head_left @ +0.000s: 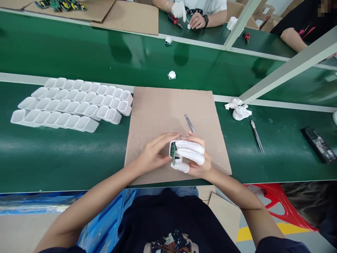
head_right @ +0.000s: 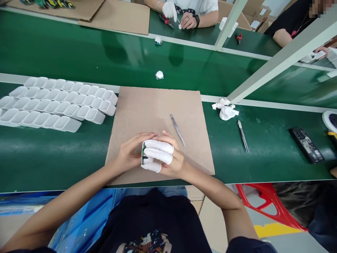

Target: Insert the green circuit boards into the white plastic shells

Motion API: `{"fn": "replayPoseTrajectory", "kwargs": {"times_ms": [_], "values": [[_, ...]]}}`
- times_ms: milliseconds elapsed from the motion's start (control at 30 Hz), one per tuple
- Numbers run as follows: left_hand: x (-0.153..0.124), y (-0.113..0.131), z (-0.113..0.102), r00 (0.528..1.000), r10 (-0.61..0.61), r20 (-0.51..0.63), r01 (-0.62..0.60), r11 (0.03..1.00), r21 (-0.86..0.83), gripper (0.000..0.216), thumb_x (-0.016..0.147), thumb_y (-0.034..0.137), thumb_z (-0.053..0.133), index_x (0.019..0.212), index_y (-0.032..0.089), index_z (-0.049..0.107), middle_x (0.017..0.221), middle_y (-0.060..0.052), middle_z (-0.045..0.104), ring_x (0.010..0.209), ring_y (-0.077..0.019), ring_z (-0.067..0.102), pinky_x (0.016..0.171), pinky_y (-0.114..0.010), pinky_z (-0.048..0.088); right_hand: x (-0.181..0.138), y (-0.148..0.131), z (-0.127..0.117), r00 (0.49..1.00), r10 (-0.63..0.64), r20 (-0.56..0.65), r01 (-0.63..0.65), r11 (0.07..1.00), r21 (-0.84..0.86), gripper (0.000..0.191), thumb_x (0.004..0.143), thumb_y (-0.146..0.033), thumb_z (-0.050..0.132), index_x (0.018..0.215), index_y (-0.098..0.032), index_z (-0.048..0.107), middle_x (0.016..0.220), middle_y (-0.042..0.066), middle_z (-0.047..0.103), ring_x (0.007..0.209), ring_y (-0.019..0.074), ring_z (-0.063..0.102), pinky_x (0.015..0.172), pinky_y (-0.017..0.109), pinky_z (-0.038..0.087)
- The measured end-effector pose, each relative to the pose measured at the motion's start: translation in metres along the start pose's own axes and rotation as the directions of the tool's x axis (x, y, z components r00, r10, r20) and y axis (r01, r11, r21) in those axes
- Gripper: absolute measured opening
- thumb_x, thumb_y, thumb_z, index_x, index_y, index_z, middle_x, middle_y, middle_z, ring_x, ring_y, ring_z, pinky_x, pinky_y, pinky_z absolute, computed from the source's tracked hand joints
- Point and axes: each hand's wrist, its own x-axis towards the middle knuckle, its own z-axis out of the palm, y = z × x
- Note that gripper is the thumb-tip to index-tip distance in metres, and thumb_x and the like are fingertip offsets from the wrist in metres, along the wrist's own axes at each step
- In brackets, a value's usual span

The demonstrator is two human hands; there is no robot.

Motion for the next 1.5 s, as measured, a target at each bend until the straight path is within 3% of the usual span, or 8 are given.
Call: {"fn": "replayPoseTrajectory", "kwargs": {"times_ms": [200,467,600,700,800,1000,1267,1500], "values": [[0.001,0.000,0.000,1.000,-0.018,0.013,0.018,1.000,-0.012,0.054,0.089,0.015,0.066,0.140,0.023,0.051,0.128,-0.012,0.068,0.118,-0.0236,0.067,0.100,-0.040,0.058,0.001,0.003,-0.001,0.999,0.011,0.035,-0.013,0.998,0.059,0.040,0.091,-0.034,0.071,0.127,-0.023,0.059,0.105,0.009,0.073,0.110,0.0251,0.067,0.103,0.052,0.056],[0.000,0.000,0.001,1.000,-0.031,0.003,0.031,0.999,0.020,0.056,0.085,0.013,0.069,0.138,0.024,0.052,0.127,-0.011,0.069,0.115,-0.0244,0.068,0.096,-0.040,0.059,-0.001,0.003,0.006,0.998,0.070,0.003,-0.070,0.997,0.031,0.043,0.087,-0.029,0.075,0.127,-0.024,0.060,0.107,0.009,0.072,0.110,0.0264,0.065,0.099,0.051,0.057],[0.000,0.001,0.000,0.997,-0.077,-0.005,0.077,0.996,0.048,0.052,0.086,0.022,0.073,0.134,0.024,0.054,0.123,-0.011,0.070,0.112,-0.0249,0.069,0.095,-0.040,0.059,-0.004,0.008,0.005,0.994,0.090,0.064,-0.090,0.996,-0.004,0.057,0.086,-0.047,0.074,0.135,-0.026,0.054,0.126,0.013,0.067,0.122,0.0309,0.059,0.100,0.055,0.054],[0.003,0.002,-0.002,0.993,-0.115,-0.008,0.115,0.992,0.060,0.051,0.085,0.028,0.076,0.132,0.022,0.056,0.120,-0.011,0.071,0.109,-0.0247,0.070,0.094,-0.039,0.059,-0.006,0.014,0.001,0.997,0.029,0.072,-0.024,0.997,-0.068,0.066,0.085,-0.067,0.064,0.136,-0.027,0.053,0.135,0.014,0.059,0.124,0.0334,0.058,0.101,0.058,0.053],[0.004,0.003,-0.004,0.993,-0.115,-0.008,0.115,0.992,0.054,0.050,0.086,0.029,0.076,0.132,0.021,0.057,0.118,-0.011,0.071,0.107,-0.0237,0.070,0.092,-0.038,0.059,-0.007,0.020,-0.001,0.994,-0.069,0.083,0.082,0.984,-0.159,0.055,0.085,-0.073,0.058,0.122,-0.032,0.061,0.133,0.010,0.060,0.122,0.0322,0.058,0.102,0.058,0.052],[0.001,-0.002,-0.005,0.998,-0.060,-0.002,0.060,0.996,0.068,0.054,0.086,0.025,0.075,0.136,0.021,0.054,0.114,-0.011,0.071,0.102,-0.0218,0.071,0.088,-0.034,0.059,-0.007,0.028,-0.003,0.971,-0.211,0.107,0.234,0.931,-0.279,0.039,0.085,-0.066,0.065,0.100,-0.031,0.068,0.120,0.005,0.066,0.126,0.0294,0.056,0.113,0.054,0.044],[-0.003,-0.009,-0.002,0.988,-0.141,0.060,0.136,0.987,0.086,0.057,0.088,0.028,0.073,0.140,0.023,0.051,0.113,-0.011,0.071,0.101,-0.0232,0.071,0.086,-0.035,0.059,-0.013,0.036,-0.004,0.975,-0.149,0.165,0.183,0.959,-0.216,0.034,0.095,-0.057,0.057,0.115,-0.031,0.067,0.118,0.005,0.071,0.124,0.0282,0.059,0.110,0.056,0.047],[-0.005,-0.012,0.000,0.989,-0.134,0.055,0.128,0.987,0.102,0.054,0.090,0.032,0.070,0.140,0.022,0.051,0.116,-0.012,0.070,0.104,-0.0244,0.071,0.088,-0.037,0.059,-0.017,0.037,-0.003,0.973,-0.094,0.213,0.125,0.983,-0.135,0.036,0.093,-0.049,0.065,0.122,-0.028,0.064,0.121,0.007,0.070,0.125,0.0280,0.060,0.109,0.056,0.049]]}}
